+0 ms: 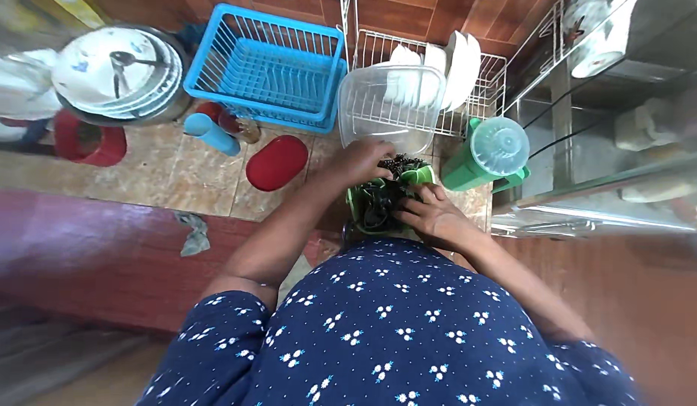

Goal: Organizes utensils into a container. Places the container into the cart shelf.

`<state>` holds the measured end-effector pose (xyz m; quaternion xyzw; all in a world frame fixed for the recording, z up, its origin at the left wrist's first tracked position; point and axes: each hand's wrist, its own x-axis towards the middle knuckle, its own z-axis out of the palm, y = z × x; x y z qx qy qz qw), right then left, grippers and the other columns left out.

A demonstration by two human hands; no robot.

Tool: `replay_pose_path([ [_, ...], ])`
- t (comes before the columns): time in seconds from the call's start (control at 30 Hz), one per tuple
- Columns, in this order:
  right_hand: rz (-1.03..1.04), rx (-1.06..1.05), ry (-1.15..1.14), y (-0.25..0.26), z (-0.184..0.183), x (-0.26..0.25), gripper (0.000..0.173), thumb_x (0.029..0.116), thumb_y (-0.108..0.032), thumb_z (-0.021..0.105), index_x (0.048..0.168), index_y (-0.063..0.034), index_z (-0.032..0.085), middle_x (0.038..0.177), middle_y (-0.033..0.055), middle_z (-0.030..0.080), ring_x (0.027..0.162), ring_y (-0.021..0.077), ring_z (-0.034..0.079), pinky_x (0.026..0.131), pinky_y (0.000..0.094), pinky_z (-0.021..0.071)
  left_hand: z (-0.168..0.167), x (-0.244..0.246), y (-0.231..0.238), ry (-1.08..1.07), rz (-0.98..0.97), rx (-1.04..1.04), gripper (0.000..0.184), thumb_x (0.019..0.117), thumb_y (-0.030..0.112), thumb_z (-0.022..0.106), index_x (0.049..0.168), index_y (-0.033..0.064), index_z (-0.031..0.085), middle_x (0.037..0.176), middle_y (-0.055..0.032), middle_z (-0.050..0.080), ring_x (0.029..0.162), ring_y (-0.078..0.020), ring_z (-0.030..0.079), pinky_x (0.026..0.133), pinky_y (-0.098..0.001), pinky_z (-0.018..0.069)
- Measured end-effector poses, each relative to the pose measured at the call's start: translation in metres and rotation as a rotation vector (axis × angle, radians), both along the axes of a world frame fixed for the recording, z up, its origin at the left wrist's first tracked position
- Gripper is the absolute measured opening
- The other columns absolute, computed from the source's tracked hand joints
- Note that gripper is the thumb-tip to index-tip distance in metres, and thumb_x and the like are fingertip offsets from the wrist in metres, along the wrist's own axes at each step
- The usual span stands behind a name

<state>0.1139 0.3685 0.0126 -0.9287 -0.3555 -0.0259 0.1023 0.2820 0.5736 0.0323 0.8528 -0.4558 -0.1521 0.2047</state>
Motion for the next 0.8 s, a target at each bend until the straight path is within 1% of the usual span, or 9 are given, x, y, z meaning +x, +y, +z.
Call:
replay_pose_path([
  [0.13, -0.008, -0.013, -0.092, 0.006, -0.017, -0.002, 0.033, 0.0972, -0.01, 0.063, 0.126, -0.0222, 0.071, 0.111, 0.0111, 0.073, 0.127, 0.0382, 0.058, 0.113, 0.0624, 0.0378, -0.005, -0.004, 0.013, -0.05, -0.022, -0.061, 0.046, 0.0938, 0.035, 0.074, 0.127, 0.005, 0.065, 0.129, -0.0167, 0.065, 0.121, -0.0334, 0.063, 0.103, -0.0526, 0.0502],
  [0.23, 0.005, 0.007, -0.154, 0.007, -0.022, -0.004, 0.023, 0.0982, -0.01, 0.06, 0.114, -0.0171, 0.076, 0.105, 0.0067, 0.074, 0.124, 0.033, 0.06, 0.115, 0.0584, 0.037, -0.008, -0.018, 0.025, -0.228, -0.011, -0.275, 0.036, 0.0986, 0.034, 0.066, 0.121, 0.0069, 0.069, 0.131, -0.014, 0.065, 0.127, -0.0329, 0.059, 0.107, -0.0526, 0.0456],
  [0.3, 0.016, 0.047, -0.167, 0.006, -0.025, -0.004, 0.02, 0.0984, -0.01, 0.06, 0.108, -0.0155, 0.077, 0.104, 0.0042, 0.074, 0.123, 0.0295, 0.061, 0.115, 0.0559, 0.0376, -0.006, -0.035, 0.034, -0.272, 0.05, -0.384, 0.03, 0.1011, 0.032, 0.063, 0.117, 0.008, 0.072, 0.126, -0.0116, 0.068, 0.123, -0.0301, 0.06, 0.105, -0.0494, 0.0471],
  [0.4, 0.009, 0.204, -0.211, 0.006, -0.017, 0.0, 0.015, 0.0999, -0.013, 0.061, 0.104, -0.0108, 0.076, 0.099, 0.0059, 0.073, 0.114, 0.0278, 0.064, 0.11, 0.0523, 0.0425, -0.008, -0.06, 0.045, -0.238, 0.067, -0.488, 0.027, 0.1006, 0.031, 0.064, 0.112, 0.0077, 0.073, 0.116, -0.01, 0.071, 0.115, -0.0256, 0.064, 0.103, -0.0424, 0.0502],
  [0.5, -0.043, 0.315, -0.303, 0.005, 0.015, 0.009, 0.023, 0.1016, -0.026, 0.065, 0.098, -0.006, 0.075, 0.088, 0.0101, 0.071, 0.096, 0.0293, 0.068, 0.097, 0.0483, 0.0519, -0.015, -0.082, 0.048, -0.141, 0.031, -0.53, 0.043, 0.095, 0.044, 0.069, 0.116, 0.0057, 0.073, 0.117, -0.0116, 0.071, 0.114, -0.0248, 0.065, 0.103, -0.0416, 0.0501],
  [0.6, -0.098, 0.331, -0.415, -0.002, 0.056, 0.022, 0.024, 0.102, -0.024, 0.065, 0.095, -0.0025, 0.073, 0.08, 0.0131, 0.069, 0.079, 0.0293, 0.067, 0.076, 0.0439, 0.0541, -0.009, -0.086, 0.037, -0.085, -0.012, -0.508, 0.057, 0.0957, 0.049, 0.066, 0.129, 0.0029, 0.067, 0.129, -0.0134, 0.068, 0.123, -0.0257, 0.063, 0.109, -0.0423, 0.0477],
  [0.67, -0.177, 0.308, -0.458, -0.013, 0.088, 0.028, 0.022, 0.1023, -0.021, 0.064, 0.099, -0.0009, 0.073, 0.083, 0.0153, 0.071, 0.08, 0.0303, 0.069, 0.073, 0.0445, 0.0564, 0.004, -0.075, 0.029, -0.095, 0.017, -0.518, 0.05, 0.1005, 0.043, 0.061, 0.13, 0.003, 0.067, 0.131, -0.0135, 0.068, 0.125, -0.0262, 0.062, 0.11, -0.0442, 0.0468],
  [0.77, -0.378, 0.247, -0.493, -0.035, 0.126, 0.032, 0.022, 0.104, -0.02, 0.061, 0.107, -0.001, 0.073, 0.092, 0.0172, 0.073, 0.086, 0.0312, 0.073, 0.075, 0.0452, 0.0594, 0.02, -0.048, 0.015, -0.062, 0.105, -0.524, 0.041, 0.1078, 0.032, 0.049, 0.13, 0.0025, 0.066, 0.13, -0.0147, 0.067, 0.125, -0.0258, 0.062, 0.11, -0.043, 0.0471],
  [0.8, -0.433, 0.217, -0.517, -0.043, 0.132, 0.035, 0.022, 0.1047, -0.02, 0.06, 0.107, -0.0015, 0.073, 0.094, 0.0174, 0.073, 0.088, 0.0314, 0.073, 0.076, 0.0448, 0.059, 0.021, -0.038, 0.008, -0.056, 0.125, -0.46, 0.043, 0.1084, 0.033, 0.047, 0.132, 0.0031, 0.065, 0.131, -0.0154, 0.066, 0.125, -0.0268, 0.062, 0.109, -0.0442, 0.0477],
])
